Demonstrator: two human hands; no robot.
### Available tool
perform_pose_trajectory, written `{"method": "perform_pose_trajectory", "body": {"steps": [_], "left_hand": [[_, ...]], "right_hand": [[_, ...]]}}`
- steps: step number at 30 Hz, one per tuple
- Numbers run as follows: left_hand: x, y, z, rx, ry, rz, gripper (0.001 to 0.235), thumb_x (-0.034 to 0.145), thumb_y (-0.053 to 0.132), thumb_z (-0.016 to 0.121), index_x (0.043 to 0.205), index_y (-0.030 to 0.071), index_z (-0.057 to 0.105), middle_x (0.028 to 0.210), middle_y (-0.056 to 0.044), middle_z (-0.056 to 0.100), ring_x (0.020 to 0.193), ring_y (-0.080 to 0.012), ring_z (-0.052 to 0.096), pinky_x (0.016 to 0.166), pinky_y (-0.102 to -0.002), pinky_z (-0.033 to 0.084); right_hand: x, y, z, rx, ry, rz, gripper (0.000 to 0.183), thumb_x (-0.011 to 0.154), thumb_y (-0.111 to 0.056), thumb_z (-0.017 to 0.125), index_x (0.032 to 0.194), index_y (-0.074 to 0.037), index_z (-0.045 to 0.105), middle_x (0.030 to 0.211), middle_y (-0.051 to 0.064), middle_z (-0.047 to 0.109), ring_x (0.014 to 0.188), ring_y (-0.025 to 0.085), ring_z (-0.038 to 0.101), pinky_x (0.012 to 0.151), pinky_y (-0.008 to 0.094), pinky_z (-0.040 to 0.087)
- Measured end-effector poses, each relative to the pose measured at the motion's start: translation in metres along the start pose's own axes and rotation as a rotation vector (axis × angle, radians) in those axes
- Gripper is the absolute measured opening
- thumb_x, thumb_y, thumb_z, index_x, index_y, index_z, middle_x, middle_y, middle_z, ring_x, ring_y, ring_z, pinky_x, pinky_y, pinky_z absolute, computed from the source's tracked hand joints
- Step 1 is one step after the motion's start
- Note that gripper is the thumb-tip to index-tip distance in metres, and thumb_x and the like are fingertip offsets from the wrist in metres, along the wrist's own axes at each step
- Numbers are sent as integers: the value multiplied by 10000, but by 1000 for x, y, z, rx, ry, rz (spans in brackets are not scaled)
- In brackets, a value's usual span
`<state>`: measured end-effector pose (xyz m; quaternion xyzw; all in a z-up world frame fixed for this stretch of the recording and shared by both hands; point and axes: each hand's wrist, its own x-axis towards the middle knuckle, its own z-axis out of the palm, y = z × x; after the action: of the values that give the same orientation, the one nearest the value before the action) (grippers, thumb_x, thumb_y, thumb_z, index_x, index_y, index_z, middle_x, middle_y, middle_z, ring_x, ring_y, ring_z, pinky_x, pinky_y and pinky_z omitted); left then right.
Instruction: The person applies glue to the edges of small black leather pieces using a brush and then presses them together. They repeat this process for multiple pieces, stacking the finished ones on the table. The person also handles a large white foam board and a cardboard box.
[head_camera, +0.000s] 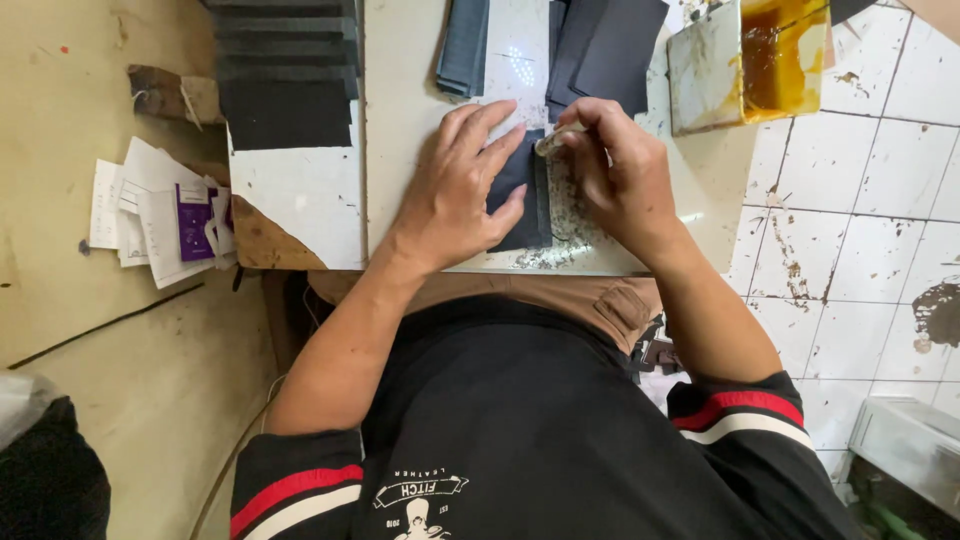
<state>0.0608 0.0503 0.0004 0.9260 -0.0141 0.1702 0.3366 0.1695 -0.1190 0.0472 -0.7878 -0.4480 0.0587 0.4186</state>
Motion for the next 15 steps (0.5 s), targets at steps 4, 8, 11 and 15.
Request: {"method": "perform_pose_trajectory", "body": {"steps": [4,8,11,15], "left_hand": [[0,-1,-1,7,-6,-2,537,822,164,787,1291,-69,666,1421,-179,532,1320,-334,450,1110,-480,422],[1,0,-4,-34,-2,5,529,822,138,787,1287,-77,656,1430,-182,523,1330,-354,455,1128,-463,410],[-1,0,-2,-37,-9,2,516,831,137,793,1285,-66,658,1443,-172,508,1337,-345,449,1137,-456,407],[-3,-5,3,-2,-6,10,496,856,144,803,1293,-50,674,1458,-154,490,1346,-328,429,1148,-457,411]], "right_hand": [[6,1,3,-62,-13,-22,208,967,172,634,1145,65,623,983,126,681,680,185,564,626,313,467],[4,1,3,-90,-46,-66,230,940,205,642,1136,87,624,989,146,687,717,211,605,650,330,488],[-11,-4,1,-104,-94,-87,215,943,188,660,1133,95,621,1010,161,685,762,247,608,701,353,495],[-39,-10,-3,-110,-152,-95,248,906,157,676,1138,88,621,1058,184,696,938,328,665,873,399,531]]}}
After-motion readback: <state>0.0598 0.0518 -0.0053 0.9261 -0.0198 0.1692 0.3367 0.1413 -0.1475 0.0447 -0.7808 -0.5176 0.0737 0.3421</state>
